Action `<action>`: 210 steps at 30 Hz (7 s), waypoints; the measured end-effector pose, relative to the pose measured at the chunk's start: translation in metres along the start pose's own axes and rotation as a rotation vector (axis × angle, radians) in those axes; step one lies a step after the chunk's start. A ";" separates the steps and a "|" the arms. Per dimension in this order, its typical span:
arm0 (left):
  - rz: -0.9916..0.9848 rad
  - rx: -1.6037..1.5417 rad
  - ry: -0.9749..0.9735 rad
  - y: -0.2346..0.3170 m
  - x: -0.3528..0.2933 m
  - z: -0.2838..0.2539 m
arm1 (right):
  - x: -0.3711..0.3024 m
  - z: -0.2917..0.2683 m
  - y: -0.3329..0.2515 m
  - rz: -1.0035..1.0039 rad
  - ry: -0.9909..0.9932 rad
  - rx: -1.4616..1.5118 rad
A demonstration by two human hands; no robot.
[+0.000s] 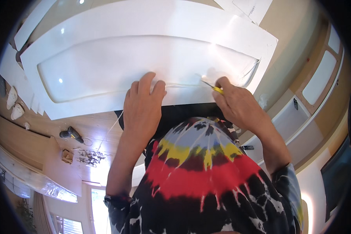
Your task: The person uses a utility knife to trim excess material from the edges of a white cabinet door. They repeatedly score and peel away thin strips along the perimeter, working methodically around the door's contours.
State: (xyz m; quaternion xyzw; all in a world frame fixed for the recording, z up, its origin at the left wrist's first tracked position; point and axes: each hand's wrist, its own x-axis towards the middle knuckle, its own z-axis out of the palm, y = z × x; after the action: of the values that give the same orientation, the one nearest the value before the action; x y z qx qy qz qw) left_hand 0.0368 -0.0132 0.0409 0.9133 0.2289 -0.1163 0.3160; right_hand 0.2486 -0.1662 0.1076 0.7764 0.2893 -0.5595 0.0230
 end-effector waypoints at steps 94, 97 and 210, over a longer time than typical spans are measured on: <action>0.057 -0.200 0.360 0.013 0.021 0.048 | 0.017 0.031 -0.009 -0.237 0.042 -0.359; 0.045 -0.216 0.361 0.015 0.021 0.048 | 0.015 0.031 -0.003 -0.234 0.042 -0.348; 0.355 0.257 0.556 0.003 -0.001 0.063 | 0.019 0.072 0.204 0.127 0.740 0.807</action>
State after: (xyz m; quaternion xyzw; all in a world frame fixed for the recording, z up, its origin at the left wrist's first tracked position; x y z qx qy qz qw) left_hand 0.0335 -0.0557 -0.0060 0.9680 0.1272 0.1656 0.1396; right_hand 0.2875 -0.3539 0.0052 0.8844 -0.0070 -0.3131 -0.3460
